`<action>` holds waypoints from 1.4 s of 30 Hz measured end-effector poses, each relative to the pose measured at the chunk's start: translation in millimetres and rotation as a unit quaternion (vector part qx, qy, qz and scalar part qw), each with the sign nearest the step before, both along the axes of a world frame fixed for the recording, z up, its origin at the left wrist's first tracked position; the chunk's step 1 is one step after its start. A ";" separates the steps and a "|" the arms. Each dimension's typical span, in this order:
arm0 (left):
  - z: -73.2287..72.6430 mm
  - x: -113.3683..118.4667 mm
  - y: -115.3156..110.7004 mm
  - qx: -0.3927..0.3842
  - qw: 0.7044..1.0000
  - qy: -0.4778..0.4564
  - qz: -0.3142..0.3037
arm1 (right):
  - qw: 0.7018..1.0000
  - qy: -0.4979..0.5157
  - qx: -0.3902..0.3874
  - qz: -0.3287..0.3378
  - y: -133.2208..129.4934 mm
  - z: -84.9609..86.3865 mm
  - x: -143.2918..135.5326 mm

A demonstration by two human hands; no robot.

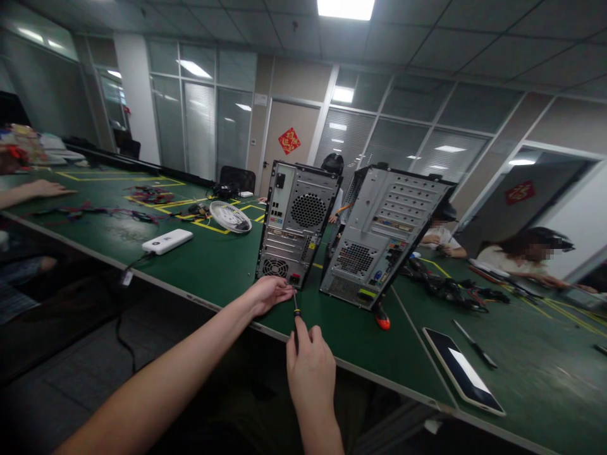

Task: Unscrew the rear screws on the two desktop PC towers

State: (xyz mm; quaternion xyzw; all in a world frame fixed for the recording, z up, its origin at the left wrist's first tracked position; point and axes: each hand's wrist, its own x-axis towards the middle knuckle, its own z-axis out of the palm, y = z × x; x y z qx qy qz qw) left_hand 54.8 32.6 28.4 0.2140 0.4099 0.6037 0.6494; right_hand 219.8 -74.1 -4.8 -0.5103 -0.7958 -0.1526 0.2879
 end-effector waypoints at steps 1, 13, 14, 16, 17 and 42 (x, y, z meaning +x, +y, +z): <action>0.7 -0.1 0.1 -0.002 1.000 0.000 -0.002 | 1.000 -0.001 0.000 0.000 0.2 -0.3 -0.3; -0.3 -0.4 3.0 0.000 1.000 -0.013 -0.006 | 1.000 -0.002 -0.013 -0.004 1.9 0.3 -2.8; -0.5 -0.7 3.1 0.000 1.000 -0.015 -0.005 | 1.000 -0.003 -0.013 -0.005 2.0 0.3 -2.9; -0.6 -1.2 3.2 -0.002 1.000 -0.015 -0.006 | 1.000 -0.003 -0.014 -0.005 2.2 -0.2 -3.1; -0.6 -1.3 3.3 -0.004 1.000 -0.014 -0.007 | 1.000 -0.002 -0.014 -0.005 2.4 -0.6 -3.1; 0.5 1.2 0.7 0.006 1.000 -0.013 0.007 | 0.999 0.014 -0.039 -0.017 4.2 -2.1 -3.7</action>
